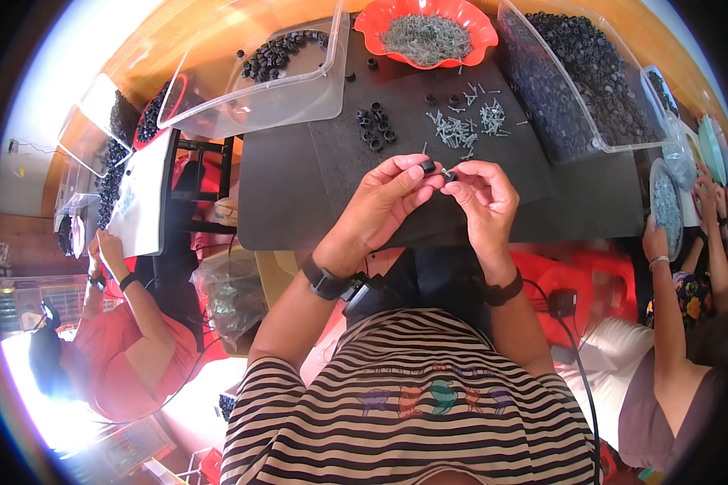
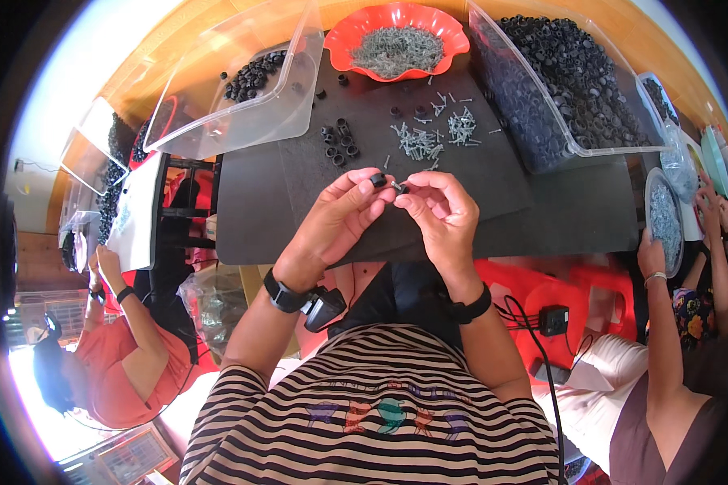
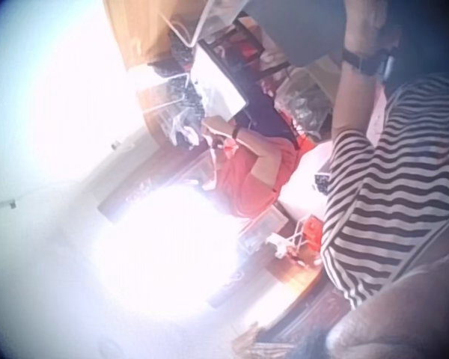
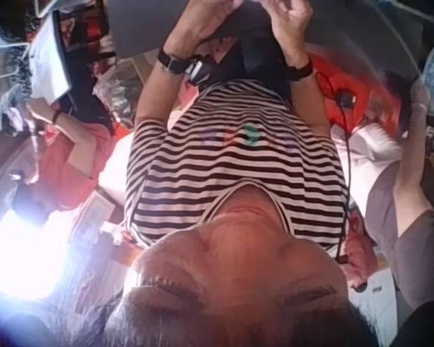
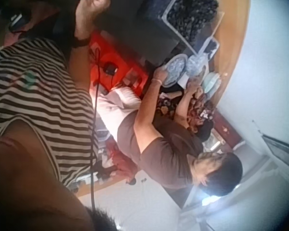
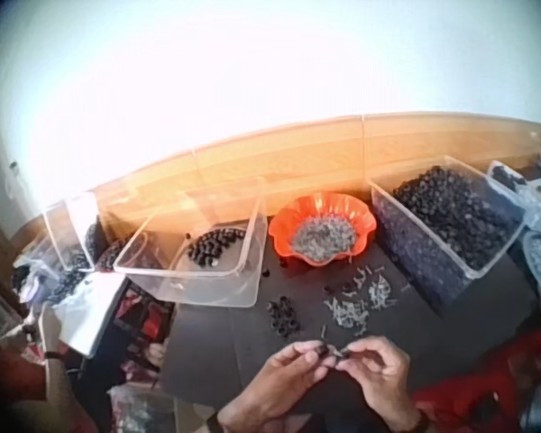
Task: Assembling and sorting small plastic and metal components at a workshop table.
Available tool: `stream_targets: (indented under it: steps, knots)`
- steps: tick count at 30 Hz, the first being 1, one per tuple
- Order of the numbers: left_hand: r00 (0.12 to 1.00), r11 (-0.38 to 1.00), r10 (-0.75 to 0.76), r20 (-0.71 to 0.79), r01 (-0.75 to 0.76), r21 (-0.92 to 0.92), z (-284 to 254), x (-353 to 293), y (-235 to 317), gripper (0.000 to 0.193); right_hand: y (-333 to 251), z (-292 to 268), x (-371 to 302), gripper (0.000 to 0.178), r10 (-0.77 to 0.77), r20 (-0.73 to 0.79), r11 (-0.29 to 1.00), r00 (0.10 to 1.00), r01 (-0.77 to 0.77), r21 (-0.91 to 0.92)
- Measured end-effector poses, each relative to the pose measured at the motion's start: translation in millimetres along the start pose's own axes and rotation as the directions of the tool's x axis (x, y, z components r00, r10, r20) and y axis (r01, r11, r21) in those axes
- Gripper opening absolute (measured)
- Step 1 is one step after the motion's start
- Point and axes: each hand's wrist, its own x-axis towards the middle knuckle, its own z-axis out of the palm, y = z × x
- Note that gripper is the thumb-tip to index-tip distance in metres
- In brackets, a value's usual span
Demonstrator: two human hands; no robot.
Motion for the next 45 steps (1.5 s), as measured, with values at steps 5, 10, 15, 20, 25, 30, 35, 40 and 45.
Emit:
stream_targets:
  steps: [5,10,15,20,25,30,35,40,45]
  knots:
    - [0.998,0.999,-0.030,-0.054,0.031,0.022,0.9,2.8,-2.8,0.018,1.6,-0.2,2.1,0.018,-0.218,0.053,0.957,0.975,0.224,-0.185]
    - [0.998,0.999,-0.037,-0.044,0.037,0.008,0.5,4.3,-3.7,0.018,0.0,2.7,3.6,0.018,-0.271,0.052,0.908,0.961,0.273,-0.318]
    - [0.999,0.999,-0.037,-0.006,0.037,-0.027,-2.8,6.6,-4.8,0.024,3.6,1.7,4.1,0.017,-0.293,-0.007,0.923,0.956,0.280,-0.264]
    - [0.998,0.998,-0.037,-0.049,0.035,-0.047,4.4,4.0,-3.1,0.033,-6.6,1.9,3.3,0.017,-0.295,0.069,0.826,0.953,0.291,-0.482]
    - [0.998,0.998,-0.047,0.049,0.049,-0.045,-0.9,5.6,-4.4,0.033,0.6,0.6,2.4,0.017,-0.319,0.034,0.854,0.947,0.303,-0.424]
    - [1.000,0.970,0.009,0.020,-0.013,0.243,-0.3,8.4,-12.0,0.026,0.3,4.2,5.4,0.015,-0.318,0.009,0.922,0.948,0.311,-0.229]
    - [0.995,0.919,0.099,0.020,-0.099,0.381,3.8,7.8,-19.5,0.025,1.3,5.7,7.1,0.014,-0.233,0.035,0.969,0.972,0.235,-0.080]
    - [0.994,0.937,0.106,-0.003,-0.098,0.336,8.3,7.8,-19.9,0.025,4.9,3.2,7.0,0.013,-0.217,0.020,0.973,0.976,0.218,-0.075]
    - [0.992,0.974,0.109,-0.066,-0.093,0.208,8.9,8.0,-16.2,0.023,2.5,4.0,6.1,0.013,-0.207,0.026,0.977,0.978,0.208,-0.052]
